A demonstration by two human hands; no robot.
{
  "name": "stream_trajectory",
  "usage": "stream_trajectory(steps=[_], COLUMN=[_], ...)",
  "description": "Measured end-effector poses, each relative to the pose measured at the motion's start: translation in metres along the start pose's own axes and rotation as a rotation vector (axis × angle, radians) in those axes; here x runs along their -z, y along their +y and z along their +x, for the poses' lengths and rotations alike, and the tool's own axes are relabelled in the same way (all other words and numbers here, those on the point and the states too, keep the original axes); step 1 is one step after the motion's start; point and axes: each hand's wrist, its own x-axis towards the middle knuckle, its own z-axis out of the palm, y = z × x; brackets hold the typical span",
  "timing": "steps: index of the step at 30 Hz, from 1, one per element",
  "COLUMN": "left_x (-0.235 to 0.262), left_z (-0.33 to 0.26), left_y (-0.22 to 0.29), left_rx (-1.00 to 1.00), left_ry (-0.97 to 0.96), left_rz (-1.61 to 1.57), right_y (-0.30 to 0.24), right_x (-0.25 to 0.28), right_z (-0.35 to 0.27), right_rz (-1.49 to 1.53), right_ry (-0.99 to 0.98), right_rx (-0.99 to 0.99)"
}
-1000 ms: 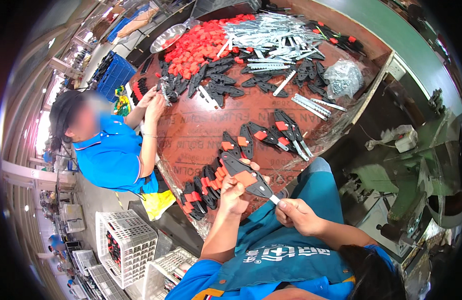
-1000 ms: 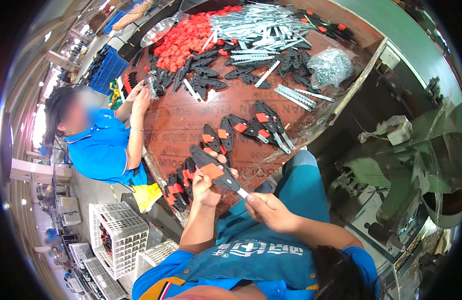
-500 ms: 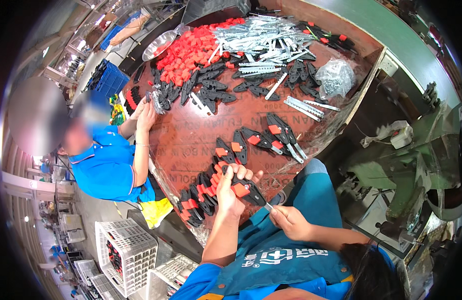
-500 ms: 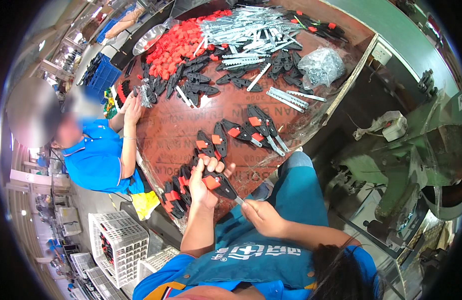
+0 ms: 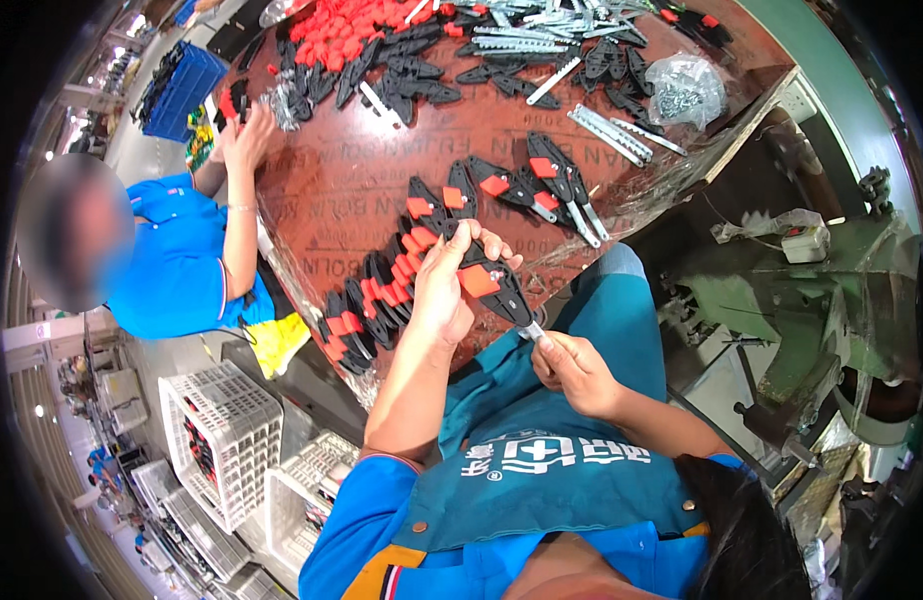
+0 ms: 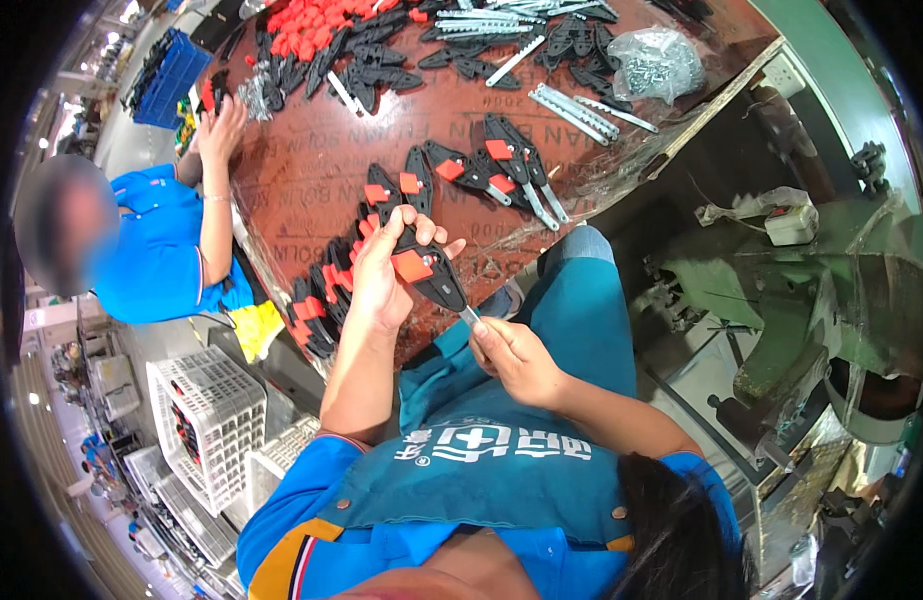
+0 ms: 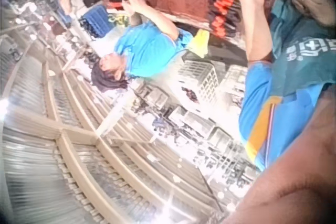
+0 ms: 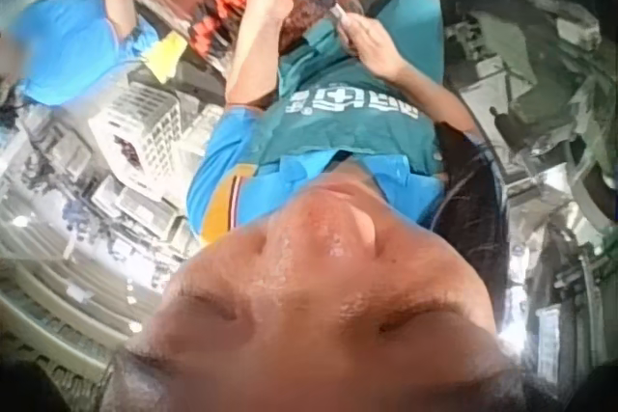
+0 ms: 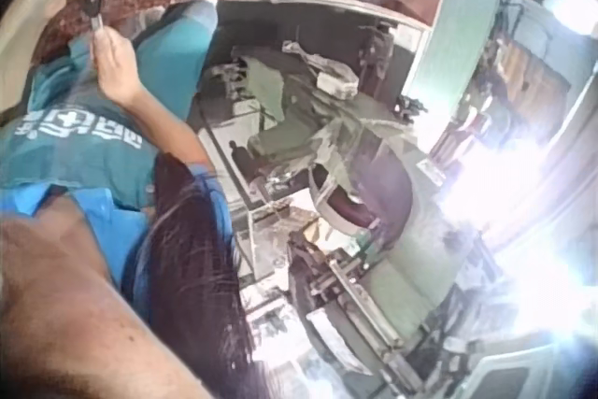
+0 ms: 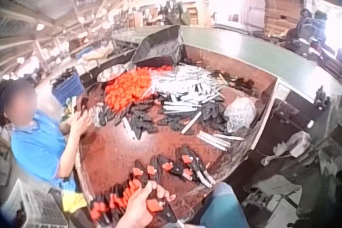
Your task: The person repeatedly picks up black and red plastic knife handles from a table, inserts a metal blade into each handle, and places the assembled knives back on the table. The process is repeated continuously throughout the clip.
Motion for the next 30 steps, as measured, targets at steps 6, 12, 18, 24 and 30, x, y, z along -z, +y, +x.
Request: stream_trajectory(steps=[6, 12, 18, 24, 30], left_x=[0.022, 0.079, 0.05, 0.05, 0.025], left_z=[0.015, 0.032, 0.091, 0.122, 0.101], left_y=[0.036, 0.041, 0.009, -0.001, 0.015], left_rx=[-0.018, -0.705, -0.517, -0.231, -0.581], left_ry=[0.074, 0.46, 0.394, 0.456, 0.394], left_rz=[0.303, 2.064, 2.351, 2.43, 1.934], right_y=[0.001, 0.001, -0.028, -0.064, -0.056], right_x=[0.024, 0.103, 0.129, 0.141, 0.229], right_z=[0.02, 0.069, 0.123, 0.143, 0.177], right_rz=[0.144, -0.387, -0.53, -1.502, -1.713], right_ry=[0.027, 0.531, 0.349, 0.713, 0.915], right_rx=[-0.044, 0.175, 0.079, 0.0, 0.217])
